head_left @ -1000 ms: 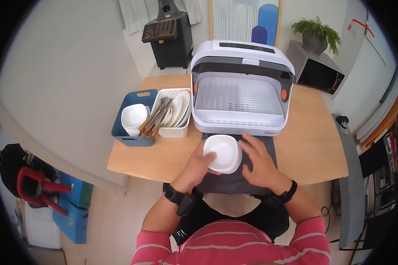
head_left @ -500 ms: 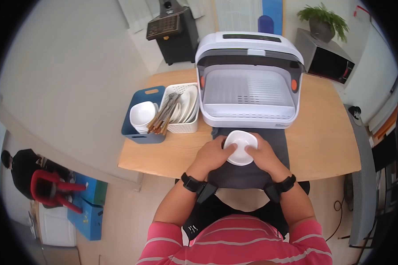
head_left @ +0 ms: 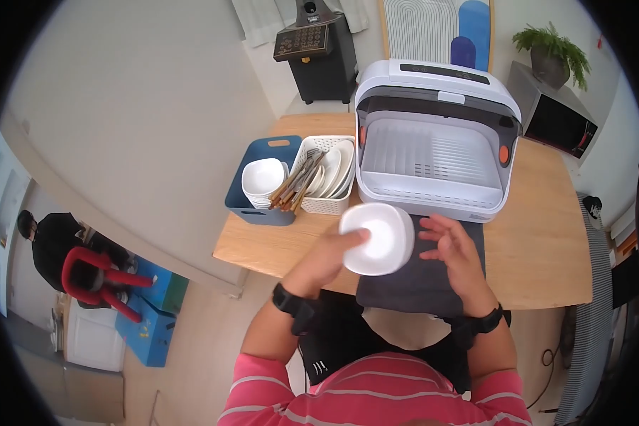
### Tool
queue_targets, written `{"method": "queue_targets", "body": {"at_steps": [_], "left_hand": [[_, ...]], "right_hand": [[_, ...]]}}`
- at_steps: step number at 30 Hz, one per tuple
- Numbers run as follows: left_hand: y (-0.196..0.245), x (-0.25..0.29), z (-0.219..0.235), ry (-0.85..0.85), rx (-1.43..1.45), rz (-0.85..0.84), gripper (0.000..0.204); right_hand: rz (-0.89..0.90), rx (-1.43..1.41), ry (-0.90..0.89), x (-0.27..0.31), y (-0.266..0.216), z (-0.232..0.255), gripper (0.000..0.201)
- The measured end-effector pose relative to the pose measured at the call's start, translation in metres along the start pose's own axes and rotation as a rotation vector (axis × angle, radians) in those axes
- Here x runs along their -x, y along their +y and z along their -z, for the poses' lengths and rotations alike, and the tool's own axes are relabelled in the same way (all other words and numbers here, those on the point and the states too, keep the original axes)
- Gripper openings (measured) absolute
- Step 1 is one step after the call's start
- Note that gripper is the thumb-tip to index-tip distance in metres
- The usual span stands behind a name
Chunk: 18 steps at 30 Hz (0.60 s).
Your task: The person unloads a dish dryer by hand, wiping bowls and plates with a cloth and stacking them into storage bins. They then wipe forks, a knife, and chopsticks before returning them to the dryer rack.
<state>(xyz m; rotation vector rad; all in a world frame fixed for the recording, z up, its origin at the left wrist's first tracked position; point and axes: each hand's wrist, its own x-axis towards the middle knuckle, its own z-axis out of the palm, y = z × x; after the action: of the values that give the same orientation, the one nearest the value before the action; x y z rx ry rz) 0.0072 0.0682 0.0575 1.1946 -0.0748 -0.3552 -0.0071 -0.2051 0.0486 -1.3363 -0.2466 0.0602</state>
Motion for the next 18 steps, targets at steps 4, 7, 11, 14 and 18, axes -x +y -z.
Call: {"method": "queue_targets", "body": {"at_steps": [4, 7, 11, 14, 18], "left_hand": [[0.082, 0.025, 0.044, 0.197, -0.103, -0.215, 0.063], [0.135, 0.029, 0.092, 0.347, -0.324, -0.227, 0.055], [0.17, 0.02, 0.134, 0.541, -0.496, -0.082, 0.05], [0.173, 0.007, 0.146, 0.596, -0.615, 0.012, 0.049], [0.17, -0.013, 0.162, 0.61, -0.748, 0.135, 0.049]], "right_hand": [[-0.033, 0.203, 0.109, 0.006, 0.008, 0.045, 0.037], [-0.053, 0.358, 0.264, 0.016, 0.02, 0.084, 0.028], [0.085, 0.657, 0.489, 0.023, 0.042, 0.126, 0.024], [0.068, 0.717, 0.581, 0.028, 0.035, 0.124, 0.021], [0.08, 0.705, 0.587, 0.029, 0.058, 0.144, 0.018]]}}
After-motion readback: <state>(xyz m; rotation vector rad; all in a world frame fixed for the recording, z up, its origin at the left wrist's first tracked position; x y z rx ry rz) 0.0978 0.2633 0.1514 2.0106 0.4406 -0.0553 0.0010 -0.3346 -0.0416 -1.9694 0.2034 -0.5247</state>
